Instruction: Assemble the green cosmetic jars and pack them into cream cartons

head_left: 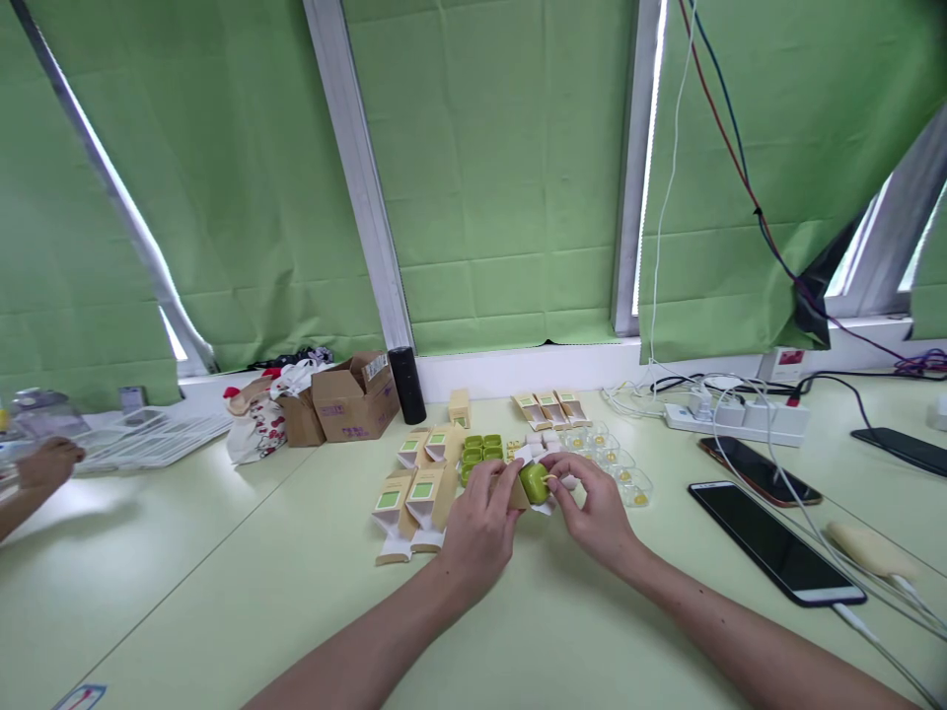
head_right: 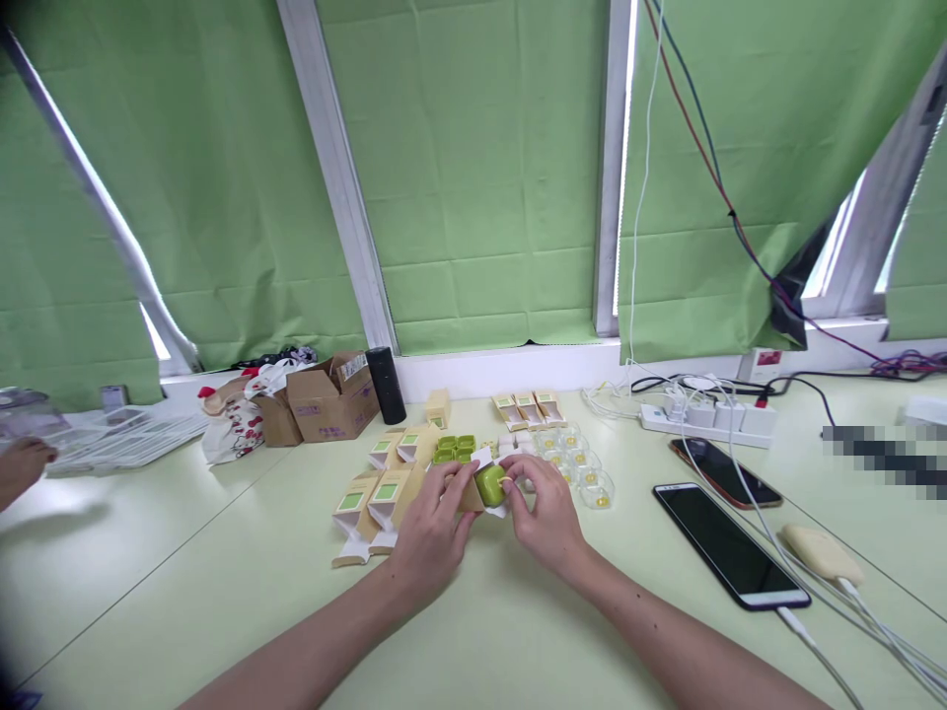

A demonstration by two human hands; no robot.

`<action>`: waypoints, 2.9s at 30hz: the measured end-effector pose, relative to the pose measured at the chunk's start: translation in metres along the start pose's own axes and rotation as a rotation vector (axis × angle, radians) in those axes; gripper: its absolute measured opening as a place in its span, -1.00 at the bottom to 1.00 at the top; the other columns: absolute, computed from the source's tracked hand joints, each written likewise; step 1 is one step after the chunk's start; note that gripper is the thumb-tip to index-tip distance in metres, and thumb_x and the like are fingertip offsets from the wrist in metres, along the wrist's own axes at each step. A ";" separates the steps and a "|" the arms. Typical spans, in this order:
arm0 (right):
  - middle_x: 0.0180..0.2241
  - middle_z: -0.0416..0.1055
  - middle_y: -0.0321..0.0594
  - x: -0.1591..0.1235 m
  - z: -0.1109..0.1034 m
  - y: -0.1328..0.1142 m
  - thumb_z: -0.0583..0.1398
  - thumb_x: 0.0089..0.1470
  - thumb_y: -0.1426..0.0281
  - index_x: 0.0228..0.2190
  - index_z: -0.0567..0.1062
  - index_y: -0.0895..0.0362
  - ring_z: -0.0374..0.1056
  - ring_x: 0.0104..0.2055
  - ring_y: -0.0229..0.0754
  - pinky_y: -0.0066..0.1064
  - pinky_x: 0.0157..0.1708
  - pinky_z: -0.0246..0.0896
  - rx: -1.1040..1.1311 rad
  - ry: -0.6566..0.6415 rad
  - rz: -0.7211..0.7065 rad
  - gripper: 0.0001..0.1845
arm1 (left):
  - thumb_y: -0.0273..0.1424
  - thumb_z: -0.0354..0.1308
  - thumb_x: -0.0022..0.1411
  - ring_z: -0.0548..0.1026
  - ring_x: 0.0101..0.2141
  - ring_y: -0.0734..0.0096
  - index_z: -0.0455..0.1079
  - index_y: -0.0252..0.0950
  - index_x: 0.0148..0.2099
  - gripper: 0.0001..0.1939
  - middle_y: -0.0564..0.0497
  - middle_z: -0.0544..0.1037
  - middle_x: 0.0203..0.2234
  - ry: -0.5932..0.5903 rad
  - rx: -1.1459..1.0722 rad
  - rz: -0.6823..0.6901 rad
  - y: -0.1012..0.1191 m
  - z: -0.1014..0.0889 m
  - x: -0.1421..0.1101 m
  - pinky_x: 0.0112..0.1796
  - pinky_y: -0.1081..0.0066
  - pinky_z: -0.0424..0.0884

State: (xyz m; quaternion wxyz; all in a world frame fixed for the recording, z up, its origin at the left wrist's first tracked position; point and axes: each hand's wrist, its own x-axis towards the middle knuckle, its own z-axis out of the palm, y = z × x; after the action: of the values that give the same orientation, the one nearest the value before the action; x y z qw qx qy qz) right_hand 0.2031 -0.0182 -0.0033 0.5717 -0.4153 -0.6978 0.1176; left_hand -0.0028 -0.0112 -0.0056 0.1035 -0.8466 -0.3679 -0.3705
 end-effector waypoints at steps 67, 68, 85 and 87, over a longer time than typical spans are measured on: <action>-0.20 0.64 -0.15 0.010 -0.009 0.006 0.17 0.30 0.14 -0.25 0.58 0.05 0.52 -0.13 -0.03 -0.21 -0.11 0.37 0.201 -0.304 0.201 -0.72 | -0.21 0.42 0.20 0.54 0.07 0.14 0.36 -0.12 0.17 -0.46 -0.08 0.53 0.14 0.289 -1.493 -0.755 -0.026 0.003 0.022 -0.05 0.22 0.57; -0.19 0.64 -0.16 0.009 -0.009 0.007 0.17 0.31 0.15 -0.25 0.58 0.05 0.53 -0.14 -0.04 -0.22 -0.11 0.36 0.188 -0.315 0.196 -0.72 | -0.22 0.42 0.20 0.55 0.06 0.15 0.36 -0.11 0.16 -0.48 -0.07 0.54 0.13 0.294 -1.518 -0.759 -0.026 0.004 0.022 -0.07 0.23 0.58; -0.19 0.67 -0.16 0.007 -0.011 0.004 0.27 0.15 0.28 -0.26 0.62 0.05 0.57 -0.09 0.04 -0.08 0.01 0.42 0.132 -0.341 0.221 -0.84 | -0.32 0.32 0.29 0.57 0.10 0.10 0.38 -0.14 0.15 -0.59 -0.10 0.57 0.13 0.218 -1.672 -0.827 -0.023 0.005 0.018 0.00 0.07 0.58; -0.15 0.65 -0.16 0.007 -0.011 0.003 0.26 0.15 0.29 -0.22 0.62 0.05 0.56 -0.06 0.01 -0.07 0.04 0.43 0.165 -0.309 0.232 -0.82 | -0.33 0.30 0.30 0.58 0.07 0.10 0.37 -0.15 0.17 -0.59 -0.09 0.58 0.11 0.203 -1.685 -0.844 -0.022 0.004 0.019 0.00 0.04 0.60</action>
State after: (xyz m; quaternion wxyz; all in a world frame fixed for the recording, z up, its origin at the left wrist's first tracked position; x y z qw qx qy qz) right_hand 0.2144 -0.0144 0.0031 0.4727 -0.4214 -0.7128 0.3016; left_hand -0.0076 0.0160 0.0029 -0.6527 -0.4036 -0.2443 -0.5928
